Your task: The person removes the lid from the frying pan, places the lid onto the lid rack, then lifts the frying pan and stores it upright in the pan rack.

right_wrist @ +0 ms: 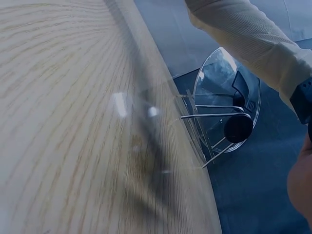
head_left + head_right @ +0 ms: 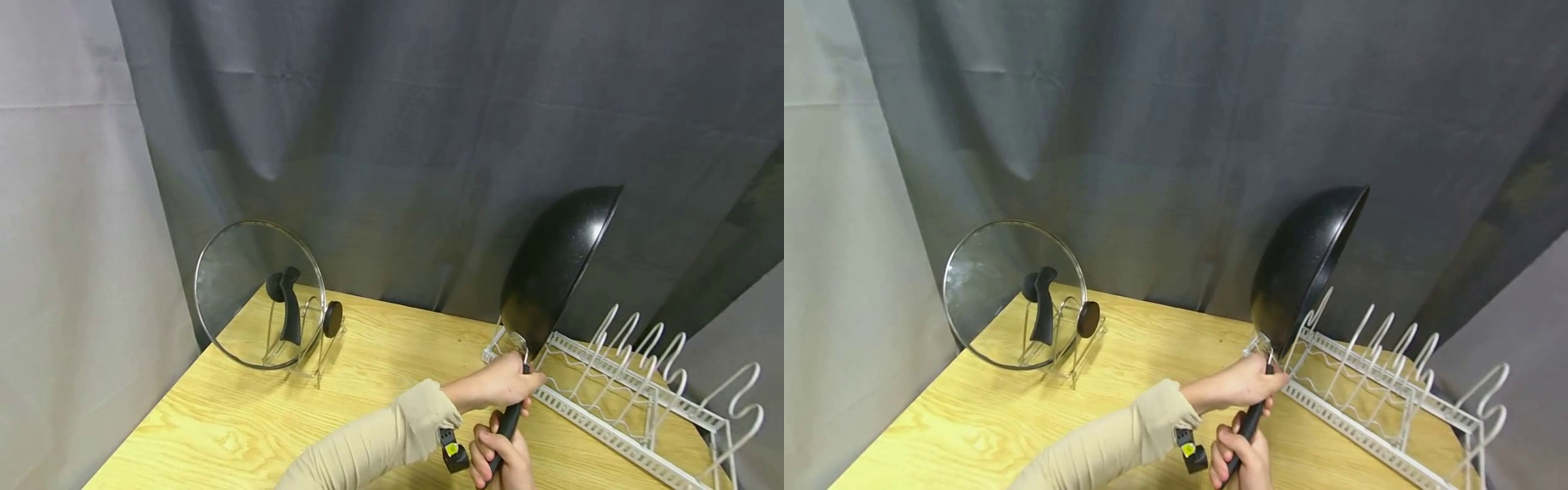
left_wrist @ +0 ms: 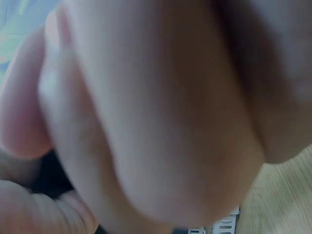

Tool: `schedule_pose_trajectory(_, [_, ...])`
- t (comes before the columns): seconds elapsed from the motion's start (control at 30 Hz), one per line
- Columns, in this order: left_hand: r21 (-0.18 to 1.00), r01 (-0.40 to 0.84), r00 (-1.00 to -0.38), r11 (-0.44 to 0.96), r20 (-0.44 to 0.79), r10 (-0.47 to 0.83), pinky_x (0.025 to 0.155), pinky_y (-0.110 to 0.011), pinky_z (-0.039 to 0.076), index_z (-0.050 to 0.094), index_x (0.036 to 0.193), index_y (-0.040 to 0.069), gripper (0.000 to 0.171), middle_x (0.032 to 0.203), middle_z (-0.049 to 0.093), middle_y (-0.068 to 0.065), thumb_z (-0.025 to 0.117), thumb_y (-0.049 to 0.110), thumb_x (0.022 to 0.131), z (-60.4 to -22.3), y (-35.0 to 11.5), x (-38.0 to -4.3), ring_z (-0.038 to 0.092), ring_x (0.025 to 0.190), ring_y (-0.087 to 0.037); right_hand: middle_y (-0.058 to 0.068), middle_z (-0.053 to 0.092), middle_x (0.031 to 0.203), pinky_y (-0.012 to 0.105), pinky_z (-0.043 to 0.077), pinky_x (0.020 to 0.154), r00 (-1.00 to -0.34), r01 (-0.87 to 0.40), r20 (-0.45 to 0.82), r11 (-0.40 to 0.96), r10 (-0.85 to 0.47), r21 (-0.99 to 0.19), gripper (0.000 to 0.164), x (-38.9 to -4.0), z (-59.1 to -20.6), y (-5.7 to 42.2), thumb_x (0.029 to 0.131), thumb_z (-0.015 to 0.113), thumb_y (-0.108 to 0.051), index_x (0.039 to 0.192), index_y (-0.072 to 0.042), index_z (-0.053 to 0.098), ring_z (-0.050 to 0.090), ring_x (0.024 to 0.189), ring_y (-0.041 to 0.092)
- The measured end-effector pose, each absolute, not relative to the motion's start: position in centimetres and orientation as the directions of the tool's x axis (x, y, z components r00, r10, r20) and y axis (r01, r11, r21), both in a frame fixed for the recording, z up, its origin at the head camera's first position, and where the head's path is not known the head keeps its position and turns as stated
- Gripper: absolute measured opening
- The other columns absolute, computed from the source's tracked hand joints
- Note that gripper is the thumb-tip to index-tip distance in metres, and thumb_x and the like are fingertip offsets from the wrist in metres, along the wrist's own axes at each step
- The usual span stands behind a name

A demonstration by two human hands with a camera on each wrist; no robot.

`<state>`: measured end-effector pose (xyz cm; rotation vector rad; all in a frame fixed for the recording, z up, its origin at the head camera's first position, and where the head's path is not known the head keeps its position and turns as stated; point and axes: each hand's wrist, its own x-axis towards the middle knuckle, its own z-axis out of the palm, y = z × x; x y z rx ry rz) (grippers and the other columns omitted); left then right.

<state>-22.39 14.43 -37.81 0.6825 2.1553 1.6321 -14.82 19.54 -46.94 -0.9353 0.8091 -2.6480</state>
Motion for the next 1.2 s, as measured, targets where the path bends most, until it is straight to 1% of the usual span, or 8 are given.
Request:
schedule_pose_trajectory(0.2, [0.969,0.162,-0.782,0.187,0.010,0.623,0.038,-0.021,0.044,0.044,0.056,0.011,0.039,0.046,0.050,-0.002,0.055,0.016,0.093,-38.2,14.3,-23.1,0.054,0.037,-0.011,0.004,0.014,0.065,0.025,0.020,0.040,-0.737,0.050,0.561,-0.859,-0.377,-0.510,0.030,-15.0,-47.2,19.7,0.093,0.015,0.010,0.096,-0.008,0.039,0.019,0.048,0.015])
schedule_pose_trajectory(0.37, [0.978,0.159,-0.730,0.132,0.026,0.683,0.043,-0.023,0.049,0.045,0.058,0.010,0.036,0.048,0.050,-0.002,0.057,0.012,0.092,-38.7,14.3,-23.9,0.055,0.039,-0.011,0.004,0.014,0.065,0.027,0.017,0.038,-0.723,0.055,0.571,-0.856,-0.389,-0.513,0.031,-15.1,-47.2,20.0,0.093,0.014,0.010,0.097,-0.008,0.039,0.020,0.048,0.015])
schedule_pose_trajectory(0.47, [0.978,0.168,-0.714,0.124,0.034,0.699,0.044,-0.023,0.049,0.045,0.059,0.010,0.035,0.048,0.051,-0.002,0.057,0.012,0.092,-38.9,14.3,-24.0,0.056,0.039,-0.010,0.004,0.014,0.065,0.027,0.017,0.038,-0.723,0.060,0.570,-0.857,-0.391,-0.511,0.031,-15.1,-47.3,20.1,0.093,0.013,0.010,0.097,-0.008,0.039,0.019,0.048,0.015])
schedule_pose_trajectory(0.73, [0.979,0.171,-0.702,0.113,0.040,0.711,0.040,-0.017,0.040,0.043,0.059,0.011,0.037,0.045,0.049,-0.001,0.056,0.015,0.094,-39.7,14.4,-24.2,0.052,0.038,-0.009,0.004,0.011,0.066,0.023,0.026,0.045,-0.753,0.078,0.530,-0.853,-0.390,-0.516,0.030,-15.0,-47.5,20.0,0.094,0.016,0.008,0.096,-0.009,0.040,0.016,0.049,0.014])
schedule_pose_trajectory(0.97, [0.988,0.124,-0.718,0.090,0.027,0.695,0.041,-0.019,0.044,0.046,0.073,0.011,0.023,0.047,0.050,-0.002,0.059,0.012,0.092,-40.9,14.7,-24.2,0.053,0.039,-0.009,0.004,0.008,0.065,0.020,0.033,0.048,-0.756,0.105,0.505,-0.839,-0.416,-0.534,0.028,-15.0,-48.1,20.1,0.095,0.015,0.007,0.093,-0.011,0.037,0.015,0.049,0.014])
schedule_pose_trajectory(1.03, [0.989,0.113,-0.728,0.096,0.016,0.686,0.041,-0.020,0.045,0.046,0.077,0.012,0.020,0.049,0.050,-0.002,0.059,0.014,0.092,-41.1,14.8,-24.2,0.053,0.039,-0.010,0.004,0.008,0.065,0.021,0.032,0.047,-0.755,0.099,0.509,-0.839,-0.414,-0.535,0.028,-15.1,-48.3,20.1,0.095,0.017,0.007,0.093,-0.011,0.038,0.015,0.049,0.014])
schedule_pose_trajectory(1.1, [0.988,0.114,-0.730,0.104,0.012,0.683,0.041,-0.020,0.045,0.047,0.076,0.012,0.020,0.049,0.051,-0.002,0.060,0.015,0.092,-41.4,14.8,-24.2,0.053,0.039,-0.010,0.004,0.009,0.065,0.022,0.025,0.044,-0.748,0.090,0.519,-0.839,-0.412,-0.537,0.028,-15.1,-48.5,20.0,0.094,0.018,0.007,0.094,-0.011,0.038,0.016,0.049,0.014])
schedule_pose_trajectory(1.2, [0.987,0.116,-0.725,0.111,0.008,0.689,0.041,-0.019,0.043,0.046,0.070,0.011,0.026,0.047,0.050,-0.002,0.059,0.014,0.093,-41.8,14.8,-24.2,0.052,0.039,-0.009,0.004,0.009,0.065,0.026,0.016,0.043,-0.736,0.091,0.532,-0.839,-0.420,-0.536,0.028,-15.1,-48.8,20.0,0.094,0.018,0.007,0.095,-0.011,0.039,0.016,0.048,0.014])
